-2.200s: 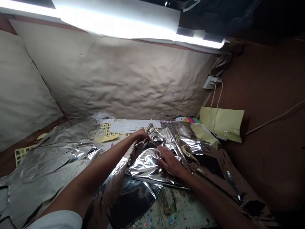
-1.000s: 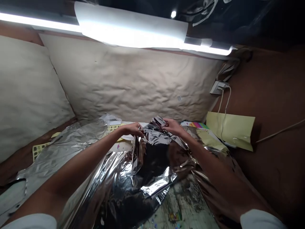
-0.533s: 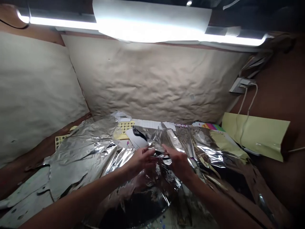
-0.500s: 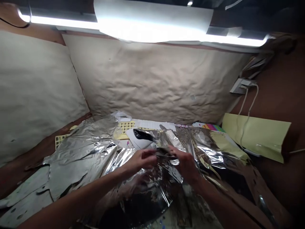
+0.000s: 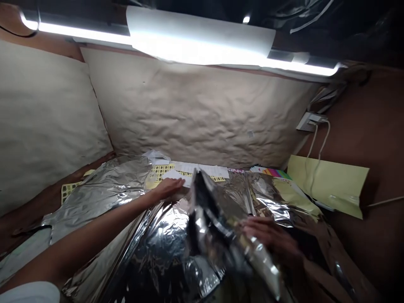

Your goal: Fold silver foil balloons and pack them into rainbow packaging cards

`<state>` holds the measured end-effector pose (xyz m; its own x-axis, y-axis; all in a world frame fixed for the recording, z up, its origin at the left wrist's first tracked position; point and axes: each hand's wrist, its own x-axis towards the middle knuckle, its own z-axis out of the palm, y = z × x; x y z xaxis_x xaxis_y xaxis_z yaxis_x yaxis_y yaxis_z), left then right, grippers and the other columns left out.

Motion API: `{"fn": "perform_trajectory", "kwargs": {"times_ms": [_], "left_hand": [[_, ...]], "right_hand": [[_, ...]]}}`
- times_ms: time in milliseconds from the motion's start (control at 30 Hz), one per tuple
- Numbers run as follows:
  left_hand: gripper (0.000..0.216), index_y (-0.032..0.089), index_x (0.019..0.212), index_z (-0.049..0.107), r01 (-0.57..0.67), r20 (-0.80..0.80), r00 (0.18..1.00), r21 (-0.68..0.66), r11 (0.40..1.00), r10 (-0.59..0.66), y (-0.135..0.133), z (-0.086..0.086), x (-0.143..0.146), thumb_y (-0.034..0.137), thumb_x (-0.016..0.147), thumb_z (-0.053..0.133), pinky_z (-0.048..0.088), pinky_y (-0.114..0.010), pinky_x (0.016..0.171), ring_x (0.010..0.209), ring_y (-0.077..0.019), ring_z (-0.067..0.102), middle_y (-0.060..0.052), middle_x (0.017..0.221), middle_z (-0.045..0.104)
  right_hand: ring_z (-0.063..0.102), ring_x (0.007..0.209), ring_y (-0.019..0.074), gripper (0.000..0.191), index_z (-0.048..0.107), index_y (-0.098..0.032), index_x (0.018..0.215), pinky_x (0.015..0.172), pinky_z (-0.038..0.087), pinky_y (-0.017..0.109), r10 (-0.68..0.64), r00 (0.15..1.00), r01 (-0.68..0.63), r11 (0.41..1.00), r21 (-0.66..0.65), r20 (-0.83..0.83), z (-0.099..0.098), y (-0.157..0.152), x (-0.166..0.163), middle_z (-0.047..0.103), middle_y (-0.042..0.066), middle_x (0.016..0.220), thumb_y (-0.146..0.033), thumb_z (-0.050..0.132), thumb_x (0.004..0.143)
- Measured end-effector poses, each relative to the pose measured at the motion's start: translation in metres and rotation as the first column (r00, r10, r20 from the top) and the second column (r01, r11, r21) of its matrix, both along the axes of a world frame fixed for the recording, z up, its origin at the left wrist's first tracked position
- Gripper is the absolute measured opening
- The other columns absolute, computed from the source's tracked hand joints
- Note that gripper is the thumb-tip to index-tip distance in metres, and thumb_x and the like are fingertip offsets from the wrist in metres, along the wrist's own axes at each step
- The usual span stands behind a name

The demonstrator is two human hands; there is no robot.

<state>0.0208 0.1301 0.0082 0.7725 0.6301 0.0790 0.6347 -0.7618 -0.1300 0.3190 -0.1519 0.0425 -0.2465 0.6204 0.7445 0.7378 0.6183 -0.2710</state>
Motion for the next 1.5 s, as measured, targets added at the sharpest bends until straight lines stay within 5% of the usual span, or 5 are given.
{"fn": "perform_trajectory", "kwargs": {"times_ms": [667, 1000, 1233, 1367, 1500], "left_hand": [[0.05, 0.032, 0.149, 0.037, 0.301, 0.192, 0.951, -0.393, 0.869, -0.243, -0.162, -0.016, -0.044, 0.028, 0.099, 0.039, 0.024, -0.051, 0.118, 0.146, -0.0273, 0.028, -0.004, 0.158, 0.034], [0.083, 0.029, 0.153, 0.025, 0.319, 0.347, 0.896, -0.937, 0.14, 0.279, -0.166, 0.003, -0.07, 0.059, 0.083, 0.059, 0.053, -0.039, 0.082, 0.112, -0.0299, 0.063, -0.013, 0.13, 0.063], [0.069, 0.025, 0.152, 0.025, -0.003, 0.364, 0.735, -0.842, 0.54, 0.572, -0.185, -0.013, -0.04, 0.042, 0.091, 0.052, 0.053, -0.033, 0.066, 0.08, -0.0239, 0.067, -0.006, 0.097, 0.07], [0.08, 0.029, 0.156, 0.014, -0.05, 0.352, 0.919, -0.342, 0.938, 0.177, -0.187, 0.006, -0.031, 0.024, 0.087, 0.054, 0.041, -0.05, 0.103, 0.128, -0.0339, 0.048, -0.013, 0.145, 0.048], [0.068, 0.03, 0.155, 0.02, 0.267, 0.114, 0.963, -0.273, 0.924, -0.245, -0.183, 0.002, -0.028, 0.037, 0.094, 0.05, 0.017, -0.053, 0.118, 0.149, -0.0328, 0.016, -0.007, 0.162, 0.022]], "right_hand": [[0.067, 0.101, 0.0205, 0.026, 0.064, -0.015, 0.12, 0.088, 0.052, 0.033, 0.307, 0.92, -0.24, 0.933, -0.269, 0.242, -0.061, -0.032, -0.036, 0.074, 0.007, 0.11, -0.013, 0.056, 0.095], [0.061, 0.075, 0.0191, 0.025, 0.065, -0.018, 0.079, 0.068, 0.049, 0.03, -0.31, 0.905, -0.034, 0.632, -0.774, -0.292, -0.061, -0.022, -0.044, 0.063, 0.002, 0.077, -0.038, 0.057, 0.093], [0.066, 0.078, 0.0165, 0.06, 0.047, -0.025, 0.14, 0.077, 0.055, 0.034, -0.521, 0.755, -0.001, 0.606, -0.795, -0.398, -0.074, -0.012, -0.05, 0.058, 0.003, 0.104, -0.024, 0.062, 0.082], [0.065, 0.09, 0.0194, 0.063, 0.047, -0.025, 0.14, 0.083, 0.055, 0.036, -0.485, 0.795, 0.029, 0.631, -0.775, -0.365, -0.071, -0.008, -0.047, 0.058, 0.005, 0.109, -0.02, 0.061, 0.079], [0.066, 0.091, 0.0198, 0.065, 0.046, -0.023, 0.141, 0.083, 0.055, 0.036, -0.488, 0.784, -0.035, 0.582, -0.813, -0.383, -0.068, -0.003, -0.041, 0.059, 0.007, 0.116, -0.023, 0.064, 0.079]]}}
